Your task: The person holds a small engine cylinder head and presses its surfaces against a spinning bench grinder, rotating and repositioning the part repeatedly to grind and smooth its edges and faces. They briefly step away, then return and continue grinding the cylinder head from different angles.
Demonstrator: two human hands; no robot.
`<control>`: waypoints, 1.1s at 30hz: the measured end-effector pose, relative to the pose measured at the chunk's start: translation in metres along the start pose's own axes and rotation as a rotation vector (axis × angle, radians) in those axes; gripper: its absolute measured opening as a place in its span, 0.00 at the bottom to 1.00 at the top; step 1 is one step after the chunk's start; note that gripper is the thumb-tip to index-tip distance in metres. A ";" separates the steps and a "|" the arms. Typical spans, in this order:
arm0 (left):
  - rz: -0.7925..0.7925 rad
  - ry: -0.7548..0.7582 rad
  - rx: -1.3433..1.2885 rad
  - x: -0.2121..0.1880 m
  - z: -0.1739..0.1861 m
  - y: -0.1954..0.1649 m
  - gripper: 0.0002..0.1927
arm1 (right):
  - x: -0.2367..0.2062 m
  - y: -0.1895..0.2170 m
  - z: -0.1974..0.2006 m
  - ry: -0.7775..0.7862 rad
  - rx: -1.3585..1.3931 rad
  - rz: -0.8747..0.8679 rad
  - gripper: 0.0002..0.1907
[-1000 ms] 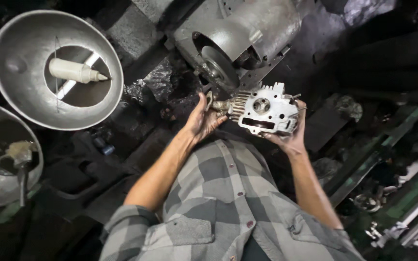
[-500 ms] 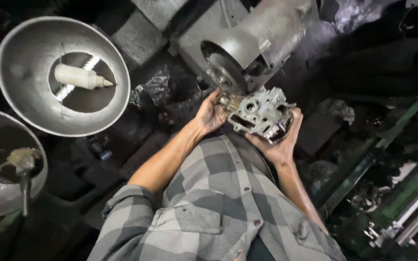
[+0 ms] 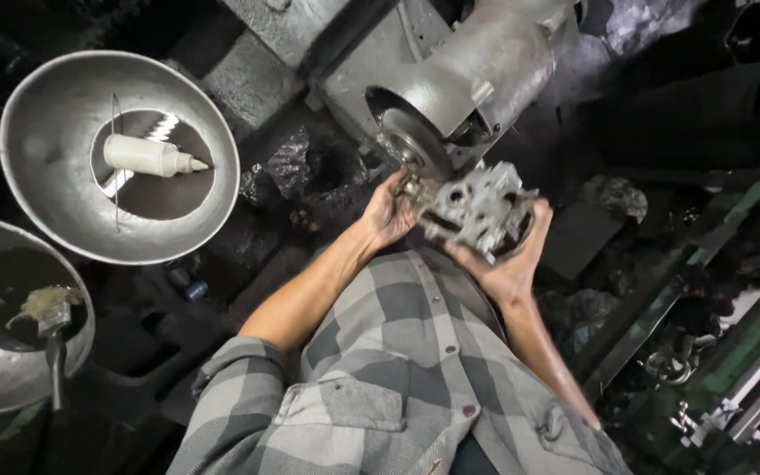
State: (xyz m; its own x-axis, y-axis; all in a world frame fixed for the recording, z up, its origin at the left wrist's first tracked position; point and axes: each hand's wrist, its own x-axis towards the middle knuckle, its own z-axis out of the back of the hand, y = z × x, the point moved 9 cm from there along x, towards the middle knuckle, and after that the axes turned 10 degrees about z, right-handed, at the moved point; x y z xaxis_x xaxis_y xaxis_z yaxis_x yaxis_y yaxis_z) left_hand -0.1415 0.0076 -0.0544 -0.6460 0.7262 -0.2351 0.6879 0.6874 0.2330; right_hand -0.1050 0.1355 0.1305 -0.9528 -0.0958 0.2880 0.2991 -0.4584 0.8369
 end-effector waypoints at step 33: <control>0.075 -0.017 -0.002 0.033 0.001 0.005 0.23 | 0.012 0.031 0.008 -0.282 -0.009 -0.223 0.46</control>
State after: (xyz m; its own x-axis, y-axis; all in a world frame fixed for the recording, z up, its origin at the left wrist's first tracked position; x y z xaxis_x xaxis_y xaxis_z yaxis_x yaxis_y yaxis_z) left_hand -0.1588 0.0345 -0.0619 -0.5871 0.7752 -0.2331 0.7335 0.6313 0.2521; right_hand -0.1063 0.1271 0.1640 -0.9425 0.2541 0.2171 0.0839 -0.4489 0.8896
